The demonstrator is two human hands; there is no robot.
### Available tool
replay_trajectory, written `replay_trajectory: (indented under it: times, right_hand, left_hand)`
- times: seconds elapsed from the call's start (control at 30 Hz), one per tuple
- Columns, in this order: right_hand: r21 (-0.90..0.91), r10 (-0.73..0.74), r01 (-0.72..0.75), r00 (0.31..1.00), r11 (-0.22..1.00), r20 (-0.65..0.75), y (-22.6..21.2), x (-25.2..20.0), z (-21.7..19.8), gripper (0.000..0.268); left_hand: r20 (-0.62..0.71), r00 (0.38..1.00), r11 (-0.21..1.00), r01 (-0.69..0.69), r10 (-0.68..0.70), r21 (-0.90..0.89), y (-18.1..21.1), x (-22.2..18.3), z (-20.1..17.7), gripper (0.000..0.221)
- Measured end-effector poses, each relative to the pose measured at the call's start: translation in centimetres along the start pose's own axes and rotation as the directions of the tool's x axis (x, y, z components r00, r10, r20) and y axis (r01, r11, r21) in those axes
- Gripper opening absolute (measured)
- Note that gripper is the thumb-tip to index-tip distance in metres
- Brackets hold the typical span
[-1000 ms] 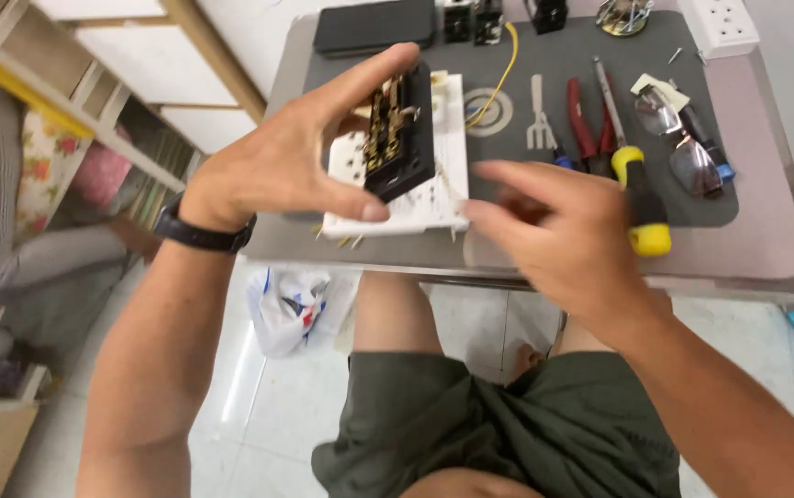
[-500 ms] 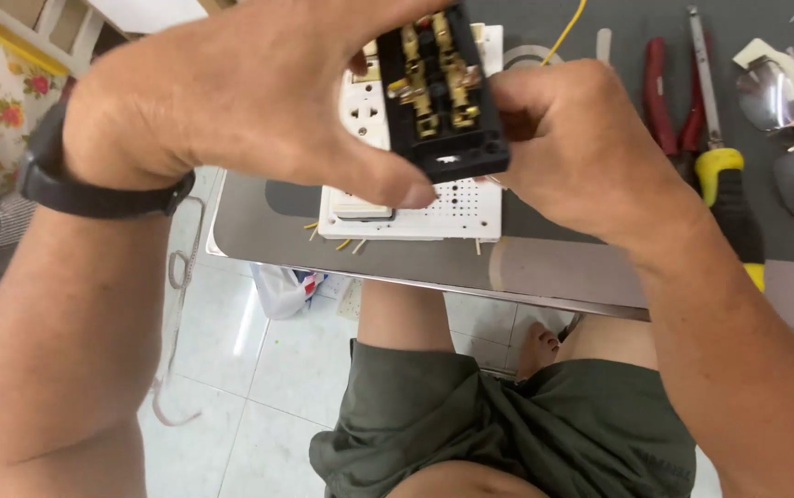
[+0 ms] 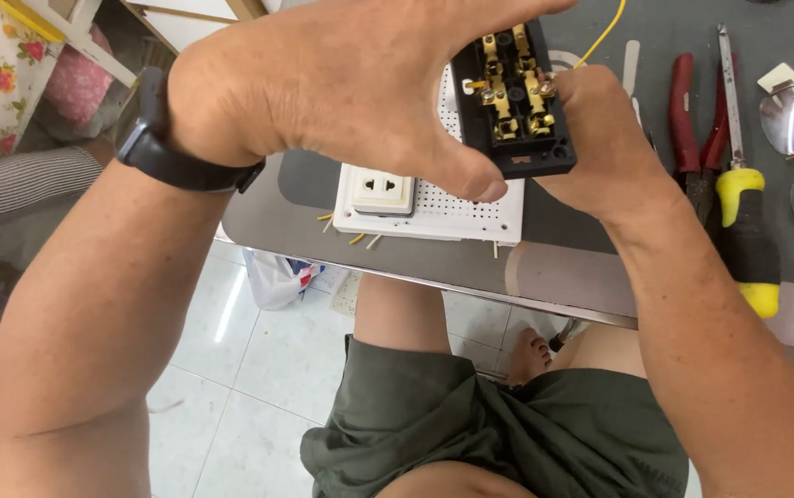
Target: Wiring and assembling an electrical panel by connecting wires to switches and outlets using a screwdriver.
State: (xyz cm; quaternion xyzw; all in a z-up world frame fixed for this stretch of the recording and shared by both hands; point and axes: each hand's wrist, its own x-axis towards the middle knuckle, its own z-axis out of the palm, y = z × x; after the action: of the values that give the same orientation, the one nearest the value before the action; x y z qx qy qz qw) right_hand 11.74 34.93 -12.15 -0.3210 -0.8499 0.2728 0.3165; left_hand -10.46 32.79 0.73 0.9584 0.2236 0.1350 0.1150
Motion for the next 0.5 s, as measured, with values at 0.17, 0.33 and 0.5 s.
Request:
replay_trajectory:
  times: [0.17,0.33,0.5]
  right_hand:
    - [0.118,0.216,-0.203,0.970,0.972,-0.114,-0.20,-0.12,0.71,0.036]
    - [0.151,0.156,-0.136,0.980,0.979,-0.125,-0.04,-0.10,0.79,0.036]
    - [0.098,0.065,-0.055,0.992,0.994,-0.106,-0.33,0.14,0.75,0.030]
  left_hand:
    - [-0.024,0.999,0.999,-0.037,0.036,-0.016,0.63,0.42,0.49,0.076]
    - [-0.039,0.996,0.997,-0.078,0.077,-0.023,0.47,0.39,0.57,0.073]
    - [-0.019,0.999,0.998,-0.038,0.039,0.047,-0.27,0.17,1.06,0.088]
